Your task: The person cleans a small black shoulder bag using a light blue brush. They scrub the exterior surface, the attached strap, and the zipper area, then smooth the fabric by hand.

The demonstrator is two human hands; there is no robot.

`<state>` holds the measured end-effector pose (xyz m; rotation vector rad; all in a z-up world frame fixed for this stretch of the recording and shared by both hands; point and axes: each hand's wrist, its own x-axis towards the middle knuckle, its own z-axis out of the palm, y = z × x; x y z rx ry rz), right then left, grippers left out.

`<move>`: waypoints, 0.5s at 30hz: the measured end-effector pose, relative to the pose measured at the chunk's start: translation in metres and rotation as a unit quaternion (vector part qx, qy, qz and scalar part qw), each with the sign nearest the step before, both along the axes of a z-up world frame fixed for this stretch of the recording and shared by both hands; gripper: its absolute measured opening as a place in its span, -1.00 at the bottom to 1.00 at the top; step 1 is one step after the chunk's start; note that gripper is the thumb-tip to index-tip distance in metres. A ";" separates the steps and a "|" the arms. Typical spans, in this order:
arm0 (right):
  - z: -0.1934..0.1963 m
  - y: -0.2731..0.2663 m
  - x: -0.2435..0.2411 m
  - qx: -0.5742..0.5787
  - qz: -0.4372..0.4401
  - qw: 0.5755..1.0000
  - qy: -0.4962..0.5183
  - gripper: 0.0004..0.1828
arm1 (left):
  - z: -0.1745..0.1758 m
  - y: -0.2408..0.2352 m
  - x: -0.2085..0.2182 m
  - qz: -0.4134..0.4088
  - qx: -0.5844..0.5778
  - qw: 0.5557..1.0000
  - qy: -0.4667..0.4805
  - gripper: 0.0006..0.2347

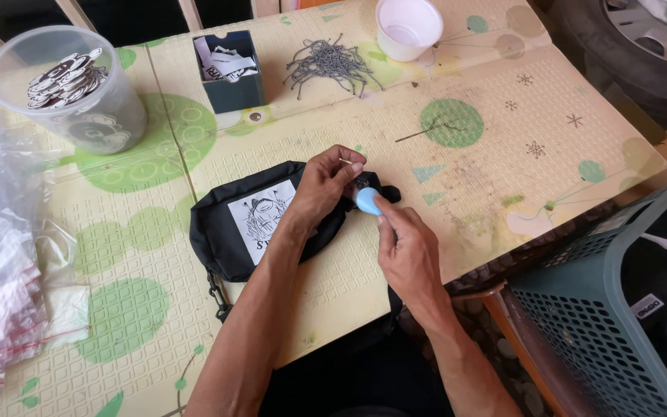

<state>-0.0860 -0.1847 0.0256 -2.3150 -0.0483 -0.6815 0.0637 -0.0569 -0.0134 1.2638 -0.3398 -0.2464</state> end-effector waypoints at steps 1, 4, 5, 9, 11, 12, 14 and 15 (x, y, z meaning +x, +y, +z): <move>0.001 -0.001 -0.002 0.000 0.000 1.000 0.000 -0.64 | -0.004 -0.002 0.002 0.000 0.000 1.000 0.000 -0.88; 0.007 -0.001 -0.003 0.021 0.011 0.999 0.044 -0.64 | -0.009 0.000 0.006 0.004 -0.006 1.000 0.011 -0.87; 0.009 -0.001 -0.004 0.050 0.019 0.997 0.055 -0.64 | -0.007 0.001 0.005 0.007 -0.012 1.000 0.020 -0.87; 0.006 -0.004 -0.004 0.138 0.017 0.988 0.062 -0.62 | -0.008 0.001 0.009 0.003 -0.028 0.999 0.036 -0.88; 0.003 0.002 -0.001 0.161 0.025 0.984 0.070 -0.62 | -0.001 0.003 0.002 0.002 -0.026 0.999 0.040 -0.89; 0.003 0.004 0.002 0.183 0.034 0.980 0.076 -0.62 | 0.004 0.003 0.000 0.000 -0.025 0.999 0.041 -0.89; 0.006 0.010 0.001 0.163 0.038 0.984 0.060 -0.62 | 0.004 0.005 0.002 -0.005 -0.030 0.999 0.038 -0.89; 0.007 0.013 0.001 0.142 0.043 0.988 0.047 -0.62 | 0.005 0.007 0.003 -0.007 -0.035 0.999 0.036 -0.86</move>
